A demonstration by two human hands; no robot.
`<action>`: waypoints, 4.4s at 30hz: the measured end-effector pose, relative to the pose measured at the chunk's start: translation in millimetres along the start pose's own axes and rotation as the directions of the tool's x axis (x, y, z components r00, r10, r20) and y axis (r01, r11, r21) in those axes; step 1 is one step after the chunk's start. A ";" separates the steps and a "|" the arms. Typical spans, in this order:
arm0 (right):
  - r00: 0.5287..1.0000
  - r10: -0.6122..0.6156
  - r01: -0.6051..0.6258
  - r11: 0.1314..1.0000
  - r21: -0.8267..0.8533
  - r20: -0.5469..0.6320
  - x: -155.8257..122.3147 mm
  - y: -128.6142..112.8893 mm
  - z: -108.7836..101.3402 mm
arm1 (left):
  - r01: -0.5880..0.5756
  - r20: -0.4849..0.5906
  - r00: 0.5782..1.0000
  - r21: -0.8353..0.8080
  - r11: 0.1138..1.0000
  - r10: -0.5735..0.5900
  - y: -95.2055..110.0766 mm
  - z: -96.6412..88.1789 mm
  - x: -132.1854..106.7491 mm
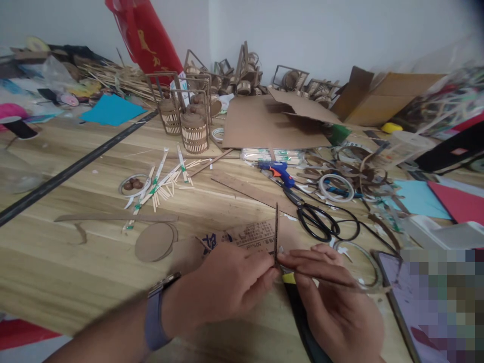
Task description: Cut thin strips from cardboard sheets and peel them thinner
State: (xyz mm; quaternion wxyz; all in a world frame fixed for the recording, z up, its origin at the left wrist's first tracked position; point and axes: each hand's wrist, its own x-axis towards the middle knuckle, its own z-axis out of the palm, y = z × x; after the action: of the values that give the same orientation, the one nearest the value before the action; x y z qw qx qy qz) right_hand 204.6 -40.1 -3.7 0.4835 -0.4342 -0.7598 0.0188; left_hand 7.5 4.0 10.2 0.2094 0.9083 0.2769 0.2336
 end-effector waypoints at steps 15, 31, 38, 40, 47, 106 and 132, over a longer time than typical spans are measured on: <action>0.994 -0.094 0.102 0.982 -0.157 0.062 1.3 -2.5 0.1 | 0.050 -0.068 0.997 0.133 0.990 -0.041 0.6 12.0 -1.8; 0.996 -0.074 0.077 0.995 -0.068 0.048 2.0 -3.6 2.6 | 0.071 -0.079 0.995 0.079 0.994 -0.065 1.9 6.9 0.2; 0.990 -0.120 0.132 0.973 -0.188 0.071 6.0 -3.0 -0.3 | 0.041 -0.072 0.997 0.134 0.990 -0.032 -1.3 19.0 -1.9; 0.993 -0.098 0.107 0.981 -0.161 0.066 3.3 -2.4 -1.1 | 0.035 -0.082 0.996 0.144 0.989 -0.024 -1.8 18.2 -1.9; 0.999 -0.012 0.011 1.000 -0.025 -0.035 -1.5 -2.0 0.4 | -0.016 -0.036 0.999 0.029 0.999 0.017 -2.6 9.1 -0.3; 0.997 0.011 -0.010 1.000 0.010 -0.075 -2.6 -8.5 6.4 | 0.061 0.109 0.992 0.041 0.997 -0.065 13.4 3.2 0.6; 0.992 0.118 -0.113 0.984 0.140 -0.032 -0.8 -4.6 6.5 | 0.044 0.058 0.997 0.035 0.998 -0.046 12.6 -3.1 0.2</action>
State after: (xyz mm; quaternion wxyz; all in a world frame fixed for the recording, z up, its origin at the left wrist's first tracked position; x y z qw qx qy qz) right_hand 196.9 -41.0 -5.6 0.5255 -0.4434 -0.7205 0.0904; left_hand 11.1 -4.7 19.2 0.2072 0.9117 0.2950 0.1971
